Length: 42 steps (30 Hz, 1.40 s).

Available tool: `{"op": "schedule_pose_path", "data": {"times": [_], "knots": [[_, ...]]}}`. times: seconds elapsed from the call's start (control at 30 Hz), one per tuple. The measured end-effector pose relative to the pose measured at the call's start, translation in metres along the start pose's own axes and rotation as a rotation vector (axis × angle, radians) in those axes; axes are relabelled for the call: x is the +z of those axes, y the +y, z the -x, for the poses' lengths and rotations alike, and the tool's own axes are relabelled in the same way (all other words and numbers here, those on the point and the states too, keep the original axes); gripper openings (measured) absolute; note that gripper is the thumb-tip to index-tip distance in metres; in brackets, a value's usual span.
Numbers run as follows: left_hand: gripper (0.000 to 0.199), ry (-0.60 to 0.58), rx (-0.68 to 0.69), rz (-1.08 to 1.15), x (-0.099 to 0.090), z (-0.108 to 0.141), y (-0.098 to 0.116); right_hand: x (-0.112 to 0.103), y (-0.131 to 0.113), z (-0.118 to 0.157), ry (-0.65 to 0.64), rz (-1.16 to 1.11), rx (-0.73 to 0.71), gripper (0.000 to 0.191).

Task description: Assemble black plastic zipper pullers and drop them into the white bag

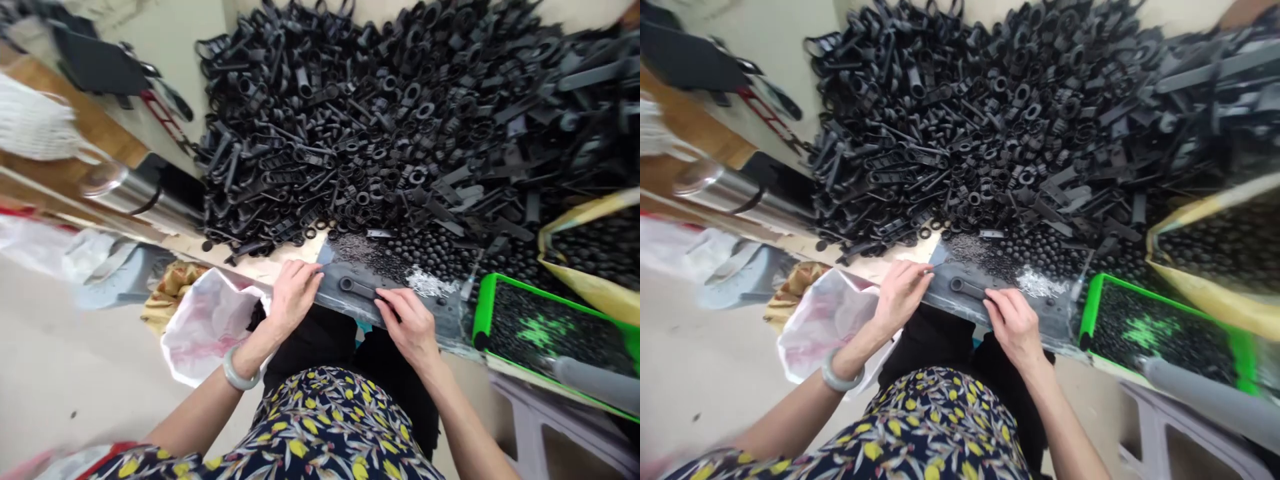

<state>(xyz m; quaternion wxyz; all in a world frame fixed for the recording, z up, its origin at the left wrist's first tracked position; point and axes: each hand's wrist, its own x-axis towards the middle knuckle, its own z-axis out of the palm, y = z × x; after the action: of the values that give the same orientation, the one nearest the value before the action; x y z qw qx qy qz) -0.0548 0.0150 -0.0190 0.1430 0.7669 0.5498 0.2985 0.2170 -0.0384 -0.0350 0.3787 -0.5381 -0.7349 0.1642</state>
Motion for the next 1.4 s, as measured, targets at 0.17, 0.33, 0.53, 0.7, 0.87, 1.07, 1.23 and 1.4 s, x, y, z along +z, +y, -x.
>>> {"op": "schedule_pose_path", "data": {"times": [0.17,0.33,0.53,0.7,0.87,1.07,1.23,1.4], "knots": [[0.025,-0.154,0.146,0.083,0.019,-0.033,0.009,-0.001,-0.008,0.000,-0.050,-0.038,0.062,0.027],[0.025,-0.242,0.260,0.112,0.031,-0.064,0.024,-0.007,-0.012,-0.001,-0.040,0.013,0.087,0.028],[0.021,-0.229,0.265,0.169,0.025,-0.042,0.053,-0.064,-0.013,0.016,0.073,0.084,0.159,0.025],[0.021,-0.200,0.330,0.101,0.039,-0.015,0.067,-0.097,0.006,0.014,-0.056,0.541,0.303,0.020],[0.014,-0.177,0.372,0.009,0.054,-0.008,0.068,-0.090,0.016,0.008,-0.152,0.681,0.304,0.011],[0.012,-0.107,0.359,0.012,0.065,-0.009,0.078,-0.091,0.004,0.015,-0.038,0.086,0.380,0.016],[0.015,-0.084,0.328,0.068,0.069,-0.006,0.078,-0.064,-0.005,0.024,0.065,-0.271,0.511,0.024],[0.013,-0.104,0.306,0.094,0.070,-0.003,0.074,-0.031,-0.009,0.023,0.092,-0.357,0.486,0.018]]}}
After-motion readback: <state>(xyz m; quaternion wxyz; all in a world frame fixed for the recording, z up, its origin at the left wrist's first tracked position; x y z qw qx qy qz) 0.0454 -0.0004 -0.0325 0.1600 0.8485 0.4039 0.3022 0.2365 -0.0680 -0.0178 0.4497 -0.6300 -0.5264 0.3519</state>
